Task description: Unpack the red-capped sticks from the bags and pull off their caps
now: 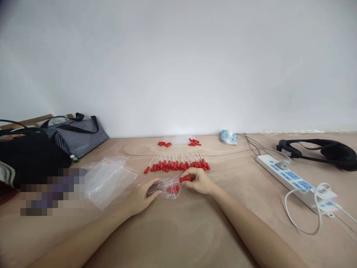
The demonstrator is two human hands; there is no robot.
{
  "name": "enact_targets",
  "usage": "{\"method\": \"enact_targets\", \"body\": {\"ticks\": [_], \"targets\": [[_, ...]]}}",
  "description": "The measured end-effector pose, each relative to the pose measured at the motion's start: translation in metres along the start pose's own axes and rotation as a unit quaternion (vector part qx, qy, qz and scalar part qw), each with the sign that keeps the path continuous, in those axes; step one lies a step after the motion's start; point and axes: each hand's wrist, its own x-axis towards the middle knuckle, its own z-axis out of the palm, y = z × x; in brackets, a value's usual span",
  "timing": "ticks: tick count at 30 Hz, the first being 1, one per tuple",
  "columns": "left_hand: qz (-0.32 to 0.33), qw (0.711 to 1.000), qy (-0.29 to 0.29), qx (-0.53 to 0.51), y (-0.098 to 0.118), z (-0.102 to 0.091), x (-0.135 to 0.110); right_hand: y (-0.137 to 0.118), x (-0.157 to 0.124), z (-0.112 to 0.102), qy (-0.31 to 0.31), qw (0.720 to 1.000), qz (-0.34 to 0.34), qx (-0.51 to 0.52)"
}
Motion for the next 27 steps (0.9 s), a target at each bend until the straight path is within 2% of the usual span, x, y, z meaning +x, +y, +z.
{"method": "enact_targets", "body": {"ticks": [3, 5, 7, 9, 12, 15, 19, 22, 24, 27], "targets": [[-0.007, 1.0, -0.007, 0.005, 0.001, -0.004, -0.001, -0.002, 0.002, -0.035, 0.013, 0.998, 0.041, 0.046], [-0.003, 1.0, -0.02, 0.006, 0.002, -0.007, -0.001, -0.002, 0.003, -0.056, 0.075, 0.995, 0.048, 0.045], [0.004, 0.999, -0.036, 0.01, 0.006, -0.01, -0.001, -0.001, 0.005, -0.067, 0.155, 0.987, 0.04, 0.034], [0.016, 0.998, -0.054, 0.017, 0.009, -0.014, 0.0, 0.003, 0.009, -0.066, 0.231, 0.973, 0.02, 0.008], [0.031, 0.996, -0.083, 0.027, 0.013, -0.017, 0.001, 0.012, 0.017, -0.049, 0.304, 0.948, -0.024, -0.093], [0.03, 0.994, -0.098, 0.027, 0.012, -0.017, 0.001, 0.022, 0.025, -0.029, 0.304, 0.92, -0.085, -0.232], [0.032, 0.995, -0.094, 0.028, 0.009, -0.014, 0.0, 0.031, 0.031, -0.018, 0.248, 0.898, -0.129, -0.34], [0.035, 0.995, -0.091, 0.032, 0.009, -0.014, 0.0, 0.031, 0.029, -0.018, 0.196, 0.884, -0.125, -0.405], [0.031, 0.994, -0.095, 0.037, 0.011, -0.016, 0.0, 0.026, 0.025, -0.019, 0.173, 0.863, -0.11, -0.463], [0.026, 0.994, -0.098, 0.043, 0.014, -0.018, 0.001, 0.017, 0.016, -0.019, 0.178, 0.835, -0.096, -0.511]]}}
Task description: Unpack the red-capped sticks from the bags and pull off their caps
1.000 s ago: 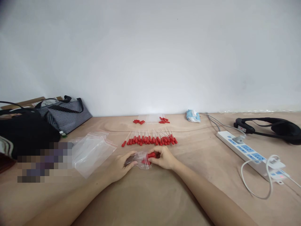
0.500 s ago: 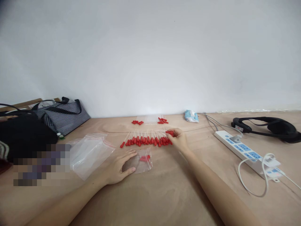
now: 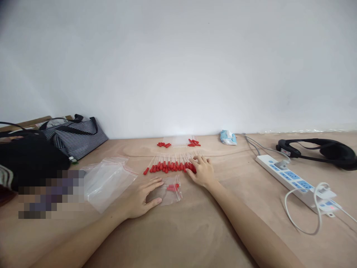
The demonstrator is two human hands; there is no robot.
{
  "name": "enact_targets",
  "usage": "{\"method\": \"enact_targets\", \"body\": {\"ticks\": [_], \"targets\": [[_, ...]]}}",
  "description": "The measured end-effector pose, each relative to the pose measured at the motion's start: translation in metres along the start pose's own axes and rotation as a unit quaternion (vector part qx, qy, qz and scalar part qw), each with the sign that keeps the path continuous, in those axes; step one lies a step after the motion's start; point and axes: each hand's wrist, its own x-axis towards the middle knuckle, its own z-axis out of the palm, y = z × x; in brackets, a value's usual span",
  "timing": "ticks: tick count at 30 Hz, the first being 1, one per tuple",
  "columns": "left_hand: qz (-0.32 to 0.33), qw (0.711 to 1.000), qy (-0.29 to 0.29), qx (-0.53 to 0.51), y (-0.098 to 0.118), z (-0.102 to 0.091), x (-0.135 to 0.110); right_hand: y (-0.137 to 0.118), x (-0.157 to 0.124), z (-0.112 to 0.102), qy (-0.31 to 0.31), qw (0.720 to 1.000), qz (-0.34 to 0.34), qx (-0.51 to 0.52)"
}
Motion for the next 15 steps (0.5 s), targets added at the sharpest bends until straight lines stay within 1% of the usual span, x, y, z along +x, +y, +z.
{"method": "enact_targets", "body": {"ticks": [3, 5, 6, 8, 10, 15], "targets": [[0.003, 1.0, 0.005, -0.008, 0.0, 0.0, 0.0, -0.009, -0.01, -0.009, 0.031, 0.999, 0.009, 0.043], [0.004, 1.0, 0.008, -0.012, -0.001, 0.002, 0.0, -0.018, -0.018, -0.012, 0.028, 0.994, 0.004, 0.105], [0.003, 1.0, 0.009, -0.011, -0.002, 0.002, 0.0, -0.023, -0.022, -0.012, 0.01, 0.99, -0.005, 0.138], [0.002, 1.0, 0.009, -0.009, -0.002, 0.002, 0.0, -0.032, -0.029, -0.011, -0.047, 0.98, -0.027, 0.192], [0.003, 1.0, 0.006, -0.01, 0.0, 0.001, 0.0, -0.04, -0.031, -0.009, -0.096, 0.969, -0.04, 0.225], [-0.007, 1.0, -0.01, -0.002, 0.003, -0.002, 0.0, -0.05, -0.021, 0.001, -0.148, 0.955, -0.043, 0.254]]}}
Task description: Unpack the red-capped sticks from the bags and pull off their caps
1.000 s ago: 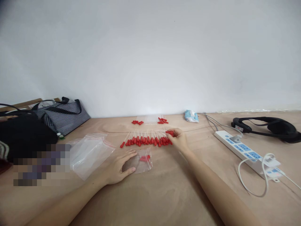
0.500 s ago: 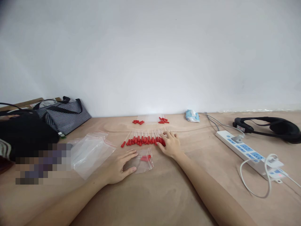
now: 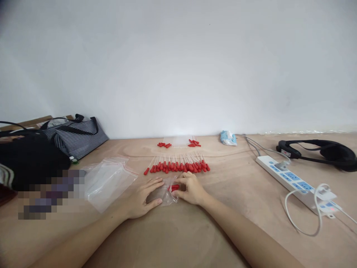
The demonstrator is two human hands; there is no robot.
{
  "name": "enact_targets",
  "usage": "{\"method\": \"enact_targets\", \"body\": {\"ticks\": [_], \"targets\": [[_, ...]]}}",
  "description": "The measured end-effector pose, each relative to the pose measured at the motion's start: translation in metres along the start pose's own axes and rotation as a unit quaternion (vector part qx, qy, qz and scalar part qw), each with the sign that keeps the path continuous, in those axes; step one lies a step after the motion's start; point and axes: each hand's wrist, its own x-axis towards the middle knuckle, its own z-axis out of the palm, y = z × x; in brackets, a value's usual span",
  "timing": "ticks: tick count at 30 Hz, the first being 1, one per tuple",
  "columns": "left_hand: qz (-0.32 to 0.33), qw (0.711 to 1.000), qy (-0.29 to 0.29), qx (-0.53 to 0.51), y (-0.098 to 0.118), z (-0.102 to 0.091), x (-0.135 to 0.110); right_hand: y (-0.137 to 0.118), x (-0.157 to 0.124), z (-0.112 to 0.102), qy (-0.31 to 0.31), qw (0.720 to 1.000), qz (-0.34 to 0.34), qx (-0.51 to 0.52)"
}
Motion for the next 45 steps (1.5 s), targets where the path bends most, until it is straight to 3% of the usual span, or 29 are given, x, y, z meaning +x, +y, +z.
{"method": "enact_targets", "body": {"ticks": [6, 13, 18, 21, 24, 26, 30, 35, 38, 41, 43, 45], "targets": [[0.012, 1.0, -0.002, 0.002, -0.001, 0.001, -0.001, -0.003, 0.001, -0.001, -0.023, 1.0, 0.01, 0.019], [0.007, 1.0, -0.013, -0.02, -0.004, 0.001, -0.002, -0.001, -0.008, -0.017, -0.019, 0.997, 0.012, 0.07], [-0.002, 0.999, 0.006, -0.046, -0.01, 0.005, -0.002, 0.011, -0.01, -0.024, -0.02, 0.989, 0.056, 0.133], [-0.013, 0.995, 0.069, -0.074, -0.016, 0.01, 0.002, 0.021, -0.009, -0.027, -0.03, 0.962, 0.124, 0.242], [-0.034, 0.986, 0.138, -0.09, -0.023, 0.015, 0.006, 0.032, -0.005, -0.033, 0.004, 0.92, 0.171, 0.352], [-0.057, 0.983, 0.153, -0.083, -0.029, 0.017, 0.007, 0.039, -0.003, -0.039, 0.03, 0.898, 0.19, 0.395], [-0.132, 0.981, 0.103, -0.093, -0.034, 0.015, 0.005, 0.048, -0.003, -0.046, 0.064, 0.876, 0.225, 0.422], [-0.159, 0.981, 0.003, -0.112, -0.029, -0.009, 0.003, 0.044, -0.003, -0.043, 0.038, 0.881, 0.244, 0.404], [-0.175, 0.976, 0.045, -0.124, -0.04, -0.033, -0.003, 0.038, -0.003, -0.042, 0.037, 0.885, 0.229, 0.403], [-0.2, 0.962, 0.125, -0.141, -0.069, -0.054, -0.017, 0.035, 0.0, -0.043, 0.053, 0.888, 0.212, 0.404], [-0.265, 0.936, 0.206, -0.108, -0.091, -0.062, -0.029, 0.032, 0.004, -0.041, 0.1, 0.887, 0.189, 0.41], [-0.345, 0.905, 0.248, -0.029, -0.108, -0.064, -0.04, 0.026, 0.012, -0.035, 0.176, 0.882, 0.148, 0.41]]}}
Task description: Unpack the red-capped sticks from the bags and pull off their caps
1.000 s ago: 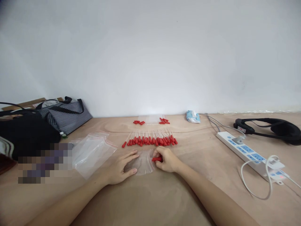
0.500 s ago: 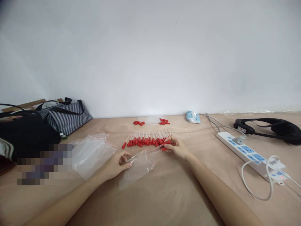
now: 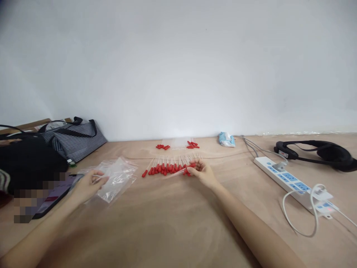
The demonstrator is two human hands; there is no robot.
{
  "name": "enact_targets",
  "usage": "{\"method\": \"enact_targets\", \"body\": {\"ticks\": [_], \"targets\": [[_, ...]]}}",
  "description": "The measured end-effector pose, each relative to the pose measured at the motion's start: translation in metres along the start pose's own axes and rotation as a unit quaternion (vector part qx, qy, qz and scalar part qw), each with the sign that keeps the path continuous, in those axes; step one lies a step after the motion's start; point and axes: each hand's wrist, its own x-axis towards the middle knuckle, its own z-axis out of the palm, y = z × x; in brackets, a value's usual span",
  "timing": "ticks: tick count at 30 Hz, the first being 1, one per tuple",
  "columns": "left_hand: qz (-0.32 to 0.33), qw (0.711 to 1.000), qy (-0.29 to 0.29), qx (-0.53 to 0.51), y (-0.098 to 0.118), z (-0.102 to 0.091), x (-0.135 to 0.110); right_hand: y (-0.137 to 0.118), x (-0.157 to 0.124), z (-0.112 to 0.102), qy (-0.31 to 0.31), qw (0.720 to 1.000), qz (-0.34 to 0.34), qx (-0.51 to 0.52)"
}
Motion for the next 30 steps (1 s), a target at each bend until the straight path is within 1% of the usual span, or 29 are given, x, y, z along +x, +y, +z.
{"method": "enact_targets", "body": {"ticks": [1, 2, 3, 4, 5, 6, 7, 8, 10, 12, 13, 14, 16, 18, 21, 24, 26, 28, 30], "targets": [[-0.015, 0.998, 0.036, 0.053, -0.007, -0.001, 0.0, 0.0, 0.002, 0.008, 0.028, 0.999, -0.042, -0.001], [-0.016, 0.991, 0.074, 0.113, -0.011, 0.0, -0.002, 0.001, 0.004, 0.019, 0.055, 0.994, -0.092, -0.016], [0.0, 0.979, 0.111, 0.169, -0.013, 0.001, -0.004, 0.001, 0.007, 0.03, 0.077, 0.985, -0.144, -0.054], [0.03, 0.966, 0.138, 0.217, -0.013, 0.004, -0.007, 0.002, 0.009, 0.042, 0.083, 0.971, -0.196, -0.111], [0.07, 0.954, 0.149, 0.251, -0.012, 0.007, -0.01, 0.004, 0.013, 0.054, 0.079, 0.949, -0.253, -0.174], [0.112, 0.946, 0.139, 0.272, -0.011, 0.01, -0.012, 0.006, 0.016, 0.066, 0.068, 0.919, -0.314, -0.23], [0.147, 0.943, 0.108, 0.28, -0.009, 0.014, -0.014, 0.008, 0.021, 0.077, 0.048, 0.886, -0.369, -0.278], [0.169, 0.943, 0.059, 0.28, -0.008, 0.017, -0.016, 0.012, 0.026, 0.088, 0.03, 0.851, -0.414, -0.322], [0.168, 0.945, -0.051, 0.275, -0.007, 0.023, -0.017, 0.02, 0.036, 0.104, -0.005, 0.789, -0.46, -0.407], [0.143, 0.943, -0.127, 0.271, -0.007, 0.027, -0.017, 0.029, 0.045, 0.115, -0.045, 0.741, -0.472, -0.475], [0.133, 0.942, -0.147, 0.271, -0.007, 0.028, -0.016, 0.034, 0.049, 0.118, -0.069, 0.723, -0.468, -0.503], [0.126, 0.941, -0.155, 0.273, -0.007, 0.029, -0.016, 0.038, 0.051, 0.121, -0.093, 0.71, -0.458, -0.527], [0.111, 0.942, -0.152, 0.278, -0.007, 0.03, -0.013, 0.043, 0.054, 0.123, -0.144, 0.692, -0.429, -0.563], [0.099, 0.946, -0.143, 0.275, -0.008, 0.032, -0.011, 0.043, 0.052, 0.123, -0.181, 0.682, -0.401, -0.585], [0.096, 0.951, -0.135, 0.26, -0.009, 0.032, -0.006, 0.036, 0.042, 0.12, -0.184, 0.69, -0.368, -0.596], [0.096, 0.955, -0.149, 0.238, -0.006, 0.026, -0.001, 0.027, 0.026, 0.113, -0.172, 0.711, -0.354, -0.582], [0.095, 0.956, -0.15, 0.233, -0.001, 0.021, 0.005, 0.023, 0.011, 0.103, -0.181, 0.727, -0.351, -0.563], [0.111, 0.956, -0.121, 0.244, 0.005, 0.02, 0.011, 0.02, -0.006, 0.088, -0.193, 0.746, -0.341, -0.538], [0.156, 0.953, -0.08, 0.247, 0.007, 0.024, 0.017, 0.017, -0.022, 0.067, -0.198, 0.771, -0.32, -0.514]]}}
